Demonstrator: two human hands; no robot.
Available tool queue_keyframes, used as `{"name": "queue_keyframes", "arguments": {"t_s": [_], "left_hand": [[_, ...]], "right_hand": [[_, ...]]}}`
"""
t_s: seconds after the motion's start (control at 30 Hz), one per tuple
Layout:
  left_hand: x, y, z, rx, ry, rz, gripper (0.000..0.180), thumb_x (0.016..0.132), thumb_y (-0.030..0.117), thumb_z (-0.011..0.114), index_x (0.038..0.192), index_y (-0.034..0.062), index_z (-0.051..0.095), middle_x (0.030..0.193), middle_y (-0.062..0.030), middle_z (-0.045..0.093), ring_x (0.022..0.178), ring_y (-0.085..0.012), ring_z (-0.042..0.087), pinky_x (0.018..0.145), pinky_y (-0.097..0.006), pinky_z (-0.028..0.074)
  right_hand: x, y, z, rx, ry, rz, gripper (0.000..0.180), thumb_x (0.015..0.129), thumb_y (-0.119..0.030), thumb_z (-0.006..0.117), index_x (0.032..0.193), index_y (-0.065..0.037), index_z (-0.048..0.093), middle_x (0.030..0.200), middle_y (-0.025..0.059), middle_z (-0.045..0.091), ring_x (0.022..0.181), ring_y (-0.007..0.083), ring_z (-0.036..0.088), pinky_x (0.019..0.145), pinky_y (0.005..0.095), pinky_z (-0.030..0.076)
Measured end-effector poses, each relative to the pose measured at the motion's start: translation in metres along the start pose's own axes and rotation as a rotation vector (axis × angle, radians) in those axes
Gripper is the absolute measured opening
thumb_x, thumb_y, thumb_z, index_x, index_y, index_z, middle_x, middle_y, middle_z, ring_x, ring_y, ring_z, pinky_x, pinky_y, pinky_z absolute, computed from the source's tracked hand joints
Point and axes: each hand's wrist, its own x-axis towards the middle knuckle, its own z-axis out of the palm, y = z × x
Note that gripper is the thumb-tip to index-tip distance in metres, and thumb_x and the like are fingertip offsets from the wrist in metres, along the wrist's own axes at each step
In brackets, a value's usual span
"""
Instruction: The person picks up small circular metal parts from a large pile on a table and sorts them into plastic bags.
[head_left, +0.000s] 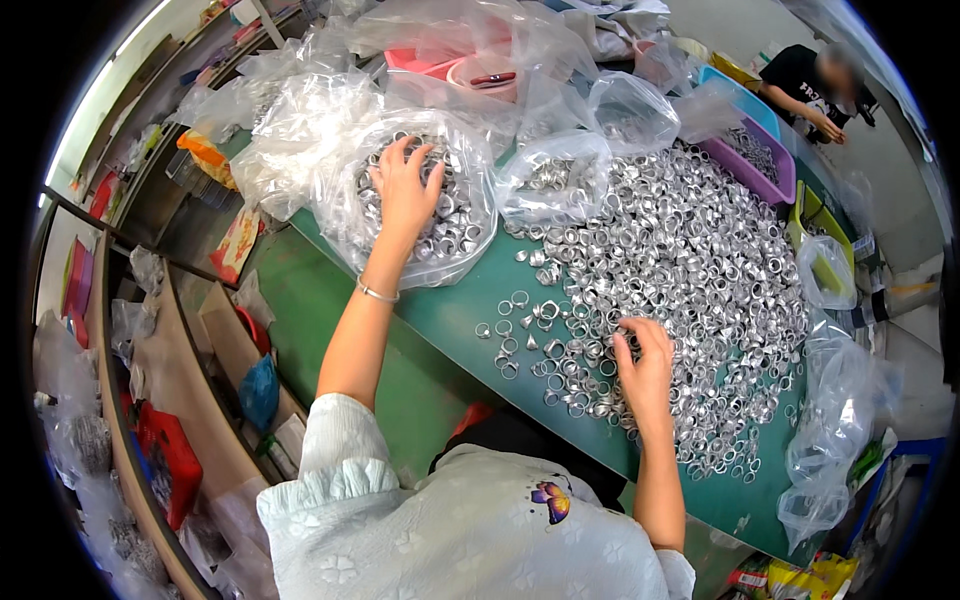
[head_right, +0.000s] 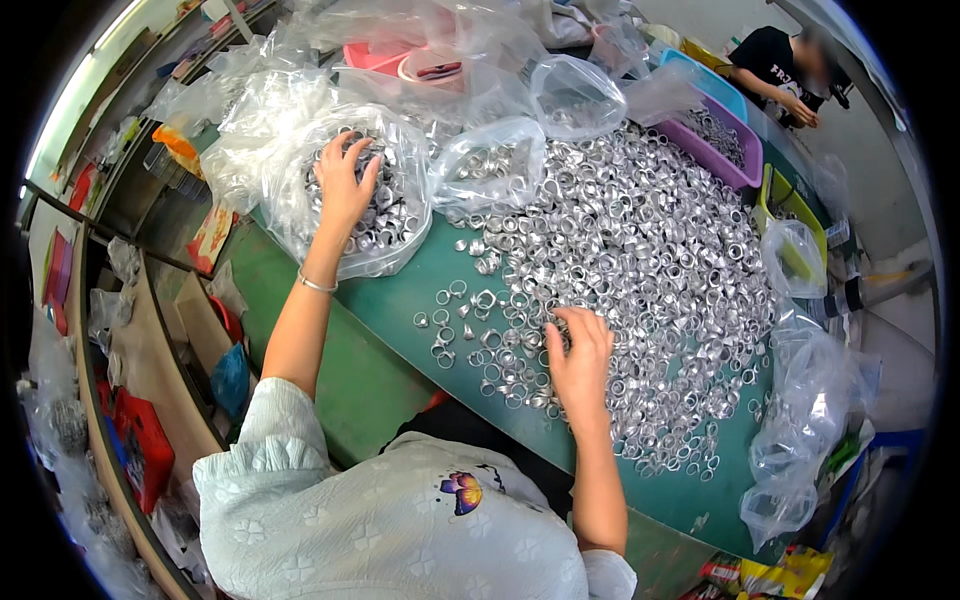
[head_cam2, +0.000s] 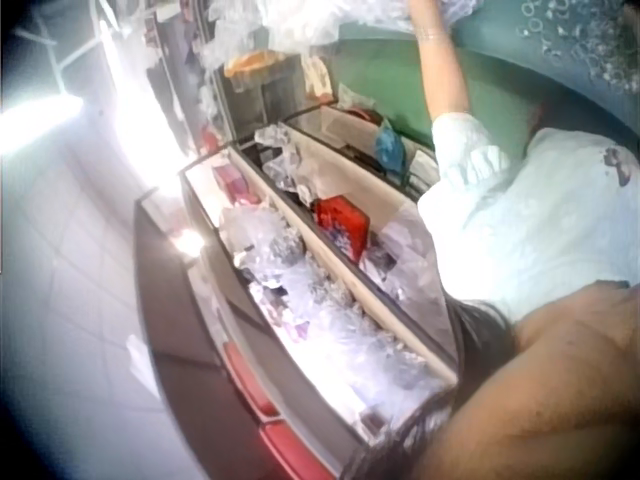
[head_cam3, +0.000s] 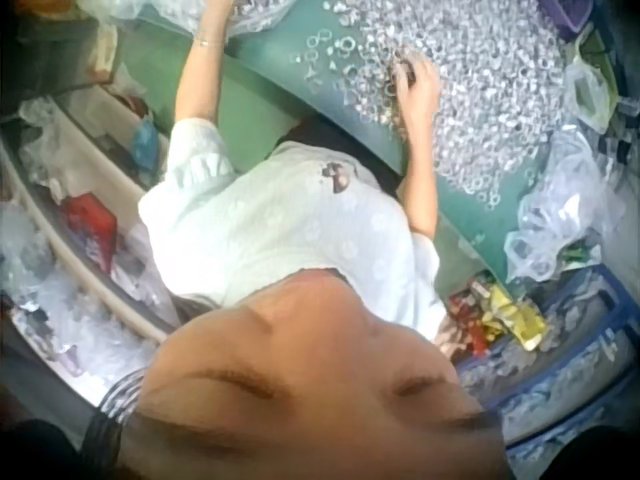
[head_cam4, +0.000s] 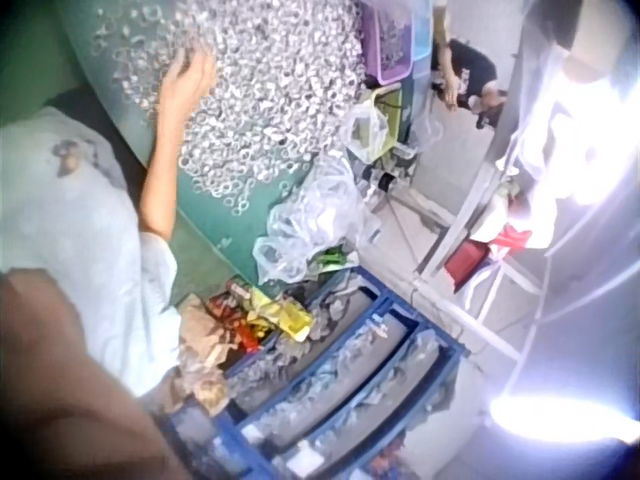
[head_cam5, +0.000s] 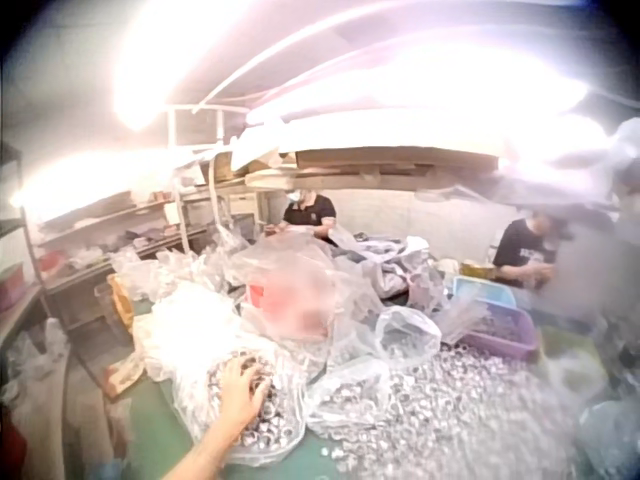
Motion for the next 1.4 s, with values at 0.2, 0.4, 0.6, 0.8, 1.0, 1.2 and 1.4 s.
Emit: {"name": "queue_keyframes", "arguments": {"t_s": [0.2,0.4,0.6,0.8,1.0,1.2,1.4], "left_hand": [[-0.021,0.009,-0.015,0.009,0.016,0.047,0.047,0.081,0.020,0.064,0.124,0.0087,0.050,0.139,-0.0205,0.031,0.131,-0.0441,0.025,0.103,-0.061,0.020],[-0.073,0.092,-0.042,-0.537,-0.137,0.132,0.031,0.078,0.002,0.063,0.108,0.0034,0.058,0.117,-0.0145,0.052,0.112,-0.0316,0.048,0.094,-0.040,0.039],[-0.136,0.144,-0.011,-0.327,-0.513,0.280,0.032,0.074,0.011,0.069,0.105,0.0059,0.060,0.106,-0.0083,0.056,0.098,-0.0254,0.052,0.082,-0.036,0.036],[-0.131,0.143,-0.005,-0.666,-0.509,-0.042,0.025,0.080,0.004,0.062,0.105,0.0041,0.059,0.098,-0.0049,0.061,0.087,-0.0174,0.058,0.076,-0.032,0.041],[-0.127,0.137,-0.028,-1.730,-0.457,-0.936,0.022,0.091,0.006,0.047,0.111,-0.0015,0.052,0.095,-0.0068,0.057,0.075,-0.0131,0.056,0.068,-0.024,0.043],[-0.155,0.130,-0.039,-0.886,-0.534,-0.513,0.020,0.084,0.003,0.057,0.103,0.0052,0.058,0.088,-0.0053,0.050,0.082,-0.0131,0.049,0.073,-0.027,0.039],[-0.178,0.142,-0.032,-0.196,-0.430,0.011,0.027,0.077,0.004,0.063,0.104,0.0064,0.058,0.094,-0.0107,0.048,0.095,-0.0277,0.045,0.087,-0.039,0.032]], "right_hand": [[-0.018,0.008,-0.027,-0.183,0.047,0.056,0.019,0.078,-0.007,0.065,0.096,-0.004,0.061,0.099,0.0095,0.058,0.096,0.0275,0.052,0.085,0.0380,0.037],[-0.039,0.007,-0.035,-0.205,0.060,0.097,0.020,0.077,-0.007,0.065,0.097,-0.003,0.061,0.099,0.0101,0.057,0.096,0.0277,0.051,0.086,0.0385,0.036],[-0.048,0.007,-0.044,-0.210,0.070,0.151,0.020,0.078,-0.007,0.065,0.096,-0.003,0.061,0.101,0.0097,0.057,0.097,0.0279,0.051,0.086,0.0383,0.035],[-0.068,0.015,-0.064,-0.171,0.099,0.242,0.019,0.077,-0.007,0.066,0.095,-0.002,0.061,0.100,0.0112,0.059,0.096,0.0290,0.053,0.087,0.0380,0.038],[-0.039,-0.021,-0.002,0.060,-0.048,-0.057,0.027,0.073,-0.010,0.069,0.098,-0.002,0.062,0.100,0.0109,0.060,0.093,0.0275,0.054,0.082,0.0376,0.040],[-0.010,-0.032,0.062,-0.222,-0.187,-0.254,0.022,0.066,-0.007,0.067,0.086,-0.002,0.059,0.087,0.0085,0.056,0.089,0.0233,0.050,0.077,0.0342,0.036],[-0.008,-0.031,0.065,-0.263,-0.245,-0.380,0.014,0.067,-0.009,0.064,0.078,-0.007,0.056,0.081,0.0062,0.054,0.087,0.0227,0.049,0.075,0.0358,0.035]]}}
